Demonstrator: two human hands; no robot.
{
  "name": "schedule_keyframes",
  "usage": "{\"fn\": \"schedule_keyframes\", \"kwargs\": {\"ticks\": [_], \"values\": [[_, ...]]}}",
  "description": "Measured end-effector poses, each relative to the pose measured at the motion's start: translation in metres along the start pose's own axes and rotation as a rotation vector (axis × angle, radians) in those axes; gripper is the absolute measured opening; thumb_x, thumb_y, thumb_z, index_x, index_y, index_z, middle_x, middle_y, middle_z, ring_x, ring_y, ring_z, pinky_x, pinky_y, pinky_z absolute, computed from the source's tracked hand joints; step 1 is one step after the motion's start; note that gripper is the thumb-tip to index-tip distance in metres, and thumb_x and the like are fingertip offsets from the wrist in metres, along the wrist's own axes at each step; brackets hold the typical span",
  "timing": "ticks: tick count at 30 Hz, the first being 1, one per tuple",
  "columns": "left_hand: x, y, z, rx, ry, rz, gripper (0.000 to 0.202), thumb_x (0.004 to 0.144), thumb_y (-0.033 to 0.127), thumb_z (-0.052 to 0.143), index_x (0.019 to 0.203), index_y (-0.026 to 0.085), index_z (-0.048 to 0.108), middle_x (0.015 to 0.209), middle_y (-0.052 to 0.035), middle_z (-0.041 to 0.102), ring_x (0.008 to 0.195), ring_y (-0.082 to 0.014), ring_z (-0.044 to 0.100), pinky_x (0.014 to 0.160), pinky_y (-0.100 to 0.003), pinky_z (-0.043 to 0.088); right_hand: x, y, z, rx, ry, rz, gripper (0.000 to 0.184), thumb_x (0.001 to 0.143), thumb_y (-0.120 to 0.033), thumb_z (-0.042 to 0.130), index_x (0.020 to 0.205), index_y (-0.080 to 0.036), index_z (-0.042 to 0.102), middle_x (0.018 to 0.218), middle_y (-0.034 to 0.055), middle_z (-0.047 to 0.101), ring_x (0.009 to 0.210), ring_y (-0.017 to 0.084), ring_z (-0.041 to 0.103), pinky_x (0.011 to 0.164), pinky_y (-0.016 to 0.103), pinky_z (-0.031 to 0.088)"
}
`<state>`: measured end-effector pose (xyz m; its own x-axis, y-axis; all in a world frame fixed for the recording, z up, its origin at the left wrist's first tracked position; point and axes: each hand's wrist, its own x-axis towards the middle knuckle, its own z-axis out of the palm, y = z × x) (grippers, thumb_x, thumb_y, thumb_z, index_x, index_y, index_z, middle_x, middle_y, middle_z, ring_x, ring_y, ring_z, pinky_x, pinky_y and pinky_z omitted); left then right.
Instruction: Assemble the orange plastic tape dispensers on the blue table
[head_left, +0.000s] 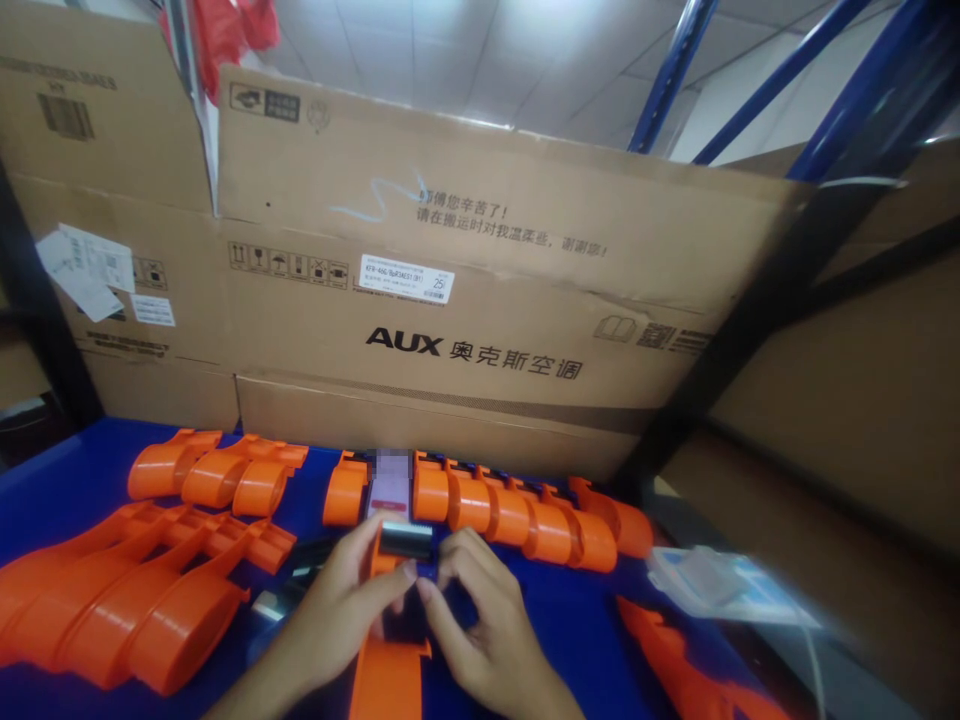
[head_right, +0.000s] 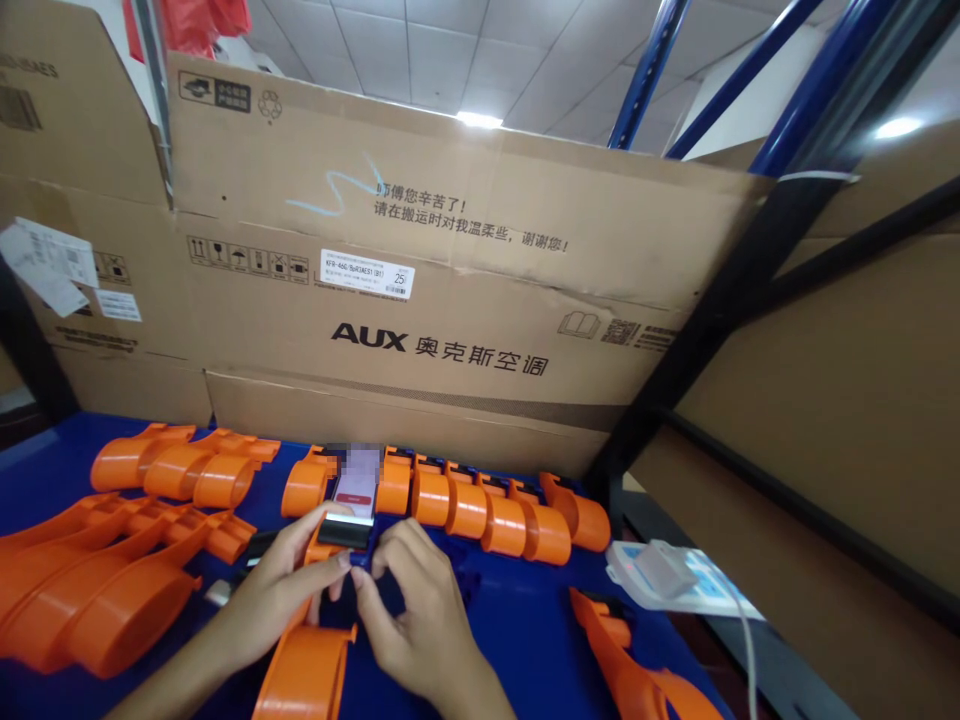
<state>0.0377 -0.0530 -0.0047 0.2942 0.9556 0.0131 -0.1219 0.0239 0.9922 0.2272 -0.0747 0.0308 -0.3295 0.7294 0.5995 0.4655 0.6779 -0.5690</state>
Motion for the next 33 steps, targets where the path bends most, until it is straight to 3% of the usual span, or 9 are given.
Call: {"fn": "schedule_keyframes", "kwargs": {"ticks": [6,9,12,14,18,20,23,27,33], "values": [[-0.003,0.016,0.008,-0.171,-0.050,0.015,0.050,0.081,0.033,0.074,0.126,0.022,0.056,0.068,0.0005,0.066,0.062,-0.0171,0.063,0.055,-0.024,0.046,-0.003,0.005,0.001,0.313,0.095,0.143,0.023,0.093,-0.037,0.058,0.077,-0.023,0.051,0.079,0.0031,0.054,0.074,0.020,0.052,0.069,0.031,0.044],[-0.009,0.025,0.012,-0.275,-0.106,-0.013,0.061,0.084,0.030,0.071,0.139,0.023,0.048,0.065,-0.0009,0.070,0.058,-0.0166,0.065,0.054,-0.024,0.045,-0.001,0.010,0.004,0.551,0.170,0.330,0.023,0.095,-0.047,0.055,0.097,-0.024,0.058,0.080,0.0015,0.055,0.073,0.019,0.054,0.069,0.030,0.046],[-0.013,0.026,0.015,-0.371,-0.194,-0.089,0.082,0.085,0.030,0.069,0.155,0.025,0.026,0.070,-0.0050,0.075,0.050,-0.0165,0.065,0.049,-0.023,0.043,0.003,0.009,0.004,0.793,0.014,0.425,0.050,0.090,-0.058,0.056,0.130,-0.028,0.052,0.093,0.0050,0.063,0.080,0.023,0.061,0.074,0.033,0.049],[-0.015,0.024,0.016,-0.425,-0.226,-0.124,0.087,0.084,0.028,0.072,0.156,0.026,0.025,0.079,-0.0078,0.078,0.052,-0.0183,0.069,0.051,-0.026,0.048,0.005,0.006,0.004,0.884,-0.100,0.452,0.062,0.086,-0.064,0.058,0.136,-0.029,0.050,0.101,0.0076,0.065,0.084,0.025,0.063,0.075,0.034,0.050],[-0.013,0.022,0.016,-0.481,-0.197,-0.111,0.068,0.079,0.021,0.078,0.141,0.029,0.053,0.117,-0.0112,0.074,0.086,-0.0259,0.076,0.075,-0.034,0.059,0.004,0.005,0.006,0.946,-0.094,0.470,0.058,0.083,-0.061,0.064,0.129,-0.027,0.056,0.102,0.0075,0.065,0.081,0.023,0.060,0.073,0.032,0.048],[-0.012,0.023,0.015,-0.501,-0.295,-0.124,0.069,0.080,0.026,0.078,0.143,0.030,0.050,0.123,-0.0128,0.071,0.087,-0.0295,0.077,0.067,-0.034,0.061,0.002,0.009,0.008,0.960,-0.003,0.455,0.047,0.085,-0.057,0.064,0.120,-0.026,0.059,0.098,0.0056,0.063,0.081,0.021,0.058,0.074,0.030,0.047],[-0.010,0.025,0.014,-0.509,-0.399,-0.141,0.074,0.084,0.036,0.074,0.148,0.028,0.039,0.114,-0.0152,0.073,0.081,-0.0323,0.078,0.052,-0.029,0.059,0.001,0.012,0.013,0.939,0.089,0.438,0.037,0.087,-0.054,0.066,0.108,-0.025,0.058,0.087,0.0008,0.057,0.074,0.016,0.052,0.067,0.025,0.043],[-0.009,0.026,0.016,-0.454,-0.303,-0.122,0.060,0.090,0.036,0.068,0.143,0.021,0.043,0.090,-0.0109,0.077,0.065,-0.0252,0.077,0.058,-0.031,0.061,0.001,0.007,0.020,0.916,0.062,0.429,0.035,0.086,-0.052,0.070,0.101,-0.026,0.052,0.078,-0.0037,0.050,0.062,0.011,0.040,0.059,0.021,0.037],[-0.007,0.028,0.019,-0.385,-0.237,-0.120,0.049,0.091,0.032,0.067,0.134,0.019,0.048,0.081,-0.0070,0.075,0.054,-0.0213,0.074,0.055,-0.032,0.061,0.004,0.001,0.026,0.873,0.105,0.451,0.037,0.085,-0.052,0.071,0.092,-0.024,0.047,0.077,-0.0049,0.044,0.066,0.011,0.038,0.059,0.021,0.035]]}}
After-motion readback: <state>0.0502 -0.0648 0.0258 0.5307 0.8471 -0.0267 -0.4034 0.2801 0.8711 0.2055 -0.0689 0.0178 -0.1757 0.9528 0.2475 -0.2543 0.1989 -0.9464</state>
